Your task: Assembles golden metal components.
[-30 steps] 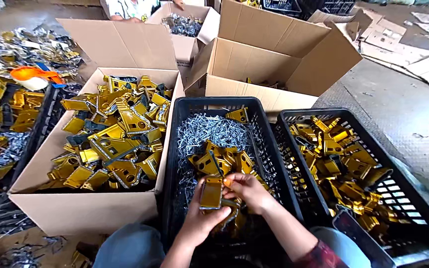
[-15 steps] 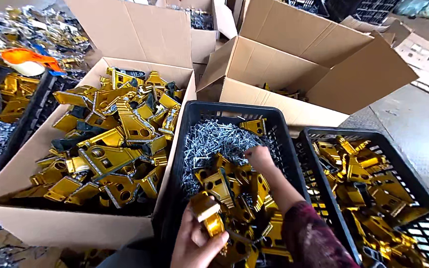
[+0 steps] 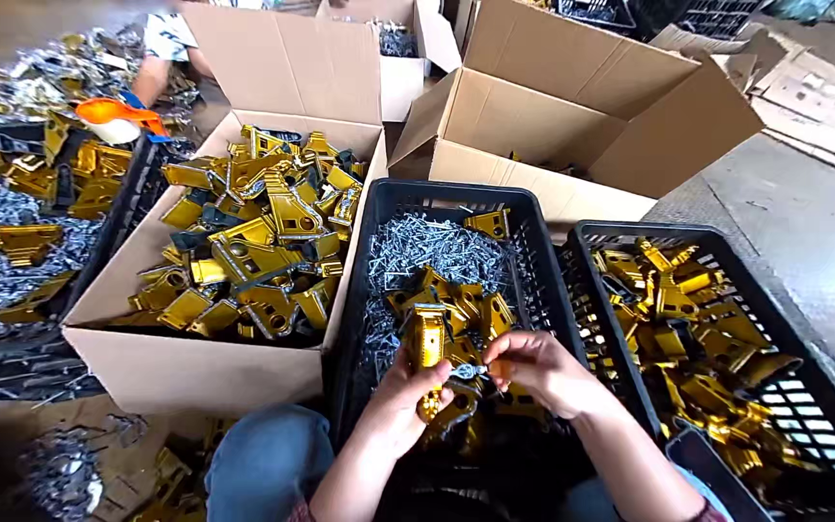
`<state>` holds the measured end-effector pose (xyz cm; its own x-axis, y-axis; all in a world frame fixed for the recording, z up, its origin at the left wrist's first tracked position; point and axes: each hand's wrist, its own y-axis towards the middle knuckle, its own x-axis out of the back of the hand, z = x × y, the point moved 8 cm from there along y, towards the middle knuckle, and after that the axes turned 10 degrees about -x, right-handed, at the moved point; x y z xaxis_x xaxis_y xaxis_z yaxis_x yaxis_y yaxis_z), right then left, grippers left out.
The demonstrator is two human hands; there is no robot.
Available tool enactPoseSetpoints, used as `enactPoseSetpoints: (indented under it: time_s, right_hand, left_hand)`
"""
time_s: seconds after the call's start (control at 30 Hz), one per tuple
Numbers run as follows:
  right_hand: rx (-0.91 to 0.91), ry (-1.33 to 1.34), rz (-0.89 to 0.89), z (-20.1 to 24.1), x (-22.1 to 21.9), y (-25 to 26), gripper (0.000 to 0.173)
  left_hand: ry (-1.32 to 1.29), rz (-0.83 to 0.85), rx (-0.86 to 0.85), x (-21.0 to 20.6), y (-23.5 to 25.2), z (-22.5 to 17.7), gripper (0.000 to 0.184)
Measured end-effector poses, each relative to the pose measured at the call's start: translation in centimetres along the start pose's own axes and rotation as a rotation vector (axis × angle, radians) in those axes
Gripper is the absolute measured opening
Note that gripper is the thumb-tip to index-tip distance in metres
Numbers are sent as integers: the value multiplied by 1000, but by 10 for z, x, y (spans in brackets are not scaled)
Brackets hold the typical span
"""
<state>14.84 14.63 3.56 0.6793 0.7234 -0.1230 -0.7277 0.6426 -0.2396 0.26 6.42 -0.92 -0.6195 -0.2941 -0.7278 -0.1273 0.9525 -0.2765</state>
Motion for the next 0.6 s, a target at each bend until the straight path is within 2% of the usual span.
enactPoseSetpoints:
  time_s: [0.07, 0.23, 0.3, 0.37, 0.43, 0.5, 0.57, 0.6]
  right_hand:
    - [3, 7, 7, 0, -1, -5, 16]
    - [55, 184, 73, -7, -6, -12, 12]
    - [54, 157, 38, -9, -5, -13, 15]
    - [68, 52, -39, -8, 0, -13, 15]
    - [165, -117, -116, 0, 1, -15, 15]
    - [348, -309, -190, 14, -10, -21, 15]
    - [568, -580, -299, 29, -27, -32, 26]
    - [686, -753, -373, 35, -38, -38, 27]
  left_hand:
    - [47, 9, -3, 0, -3, -1, 62]
    - [67, 25, -17, -1, -2, -4, 60]
    - [74, 38, -10, -2, -1, -4, 64]
    - [124, 49, -5, -3, -1, -2, 72]
    - [241, 80, -27, -2, -1, -2, 85]
    - [350, 146, -60, -4, -1, -1, 101]
    - [401, 212, -71, -10, -1, 1, 106]
    - [429, 252, -82, -12, -1, 3, 107]
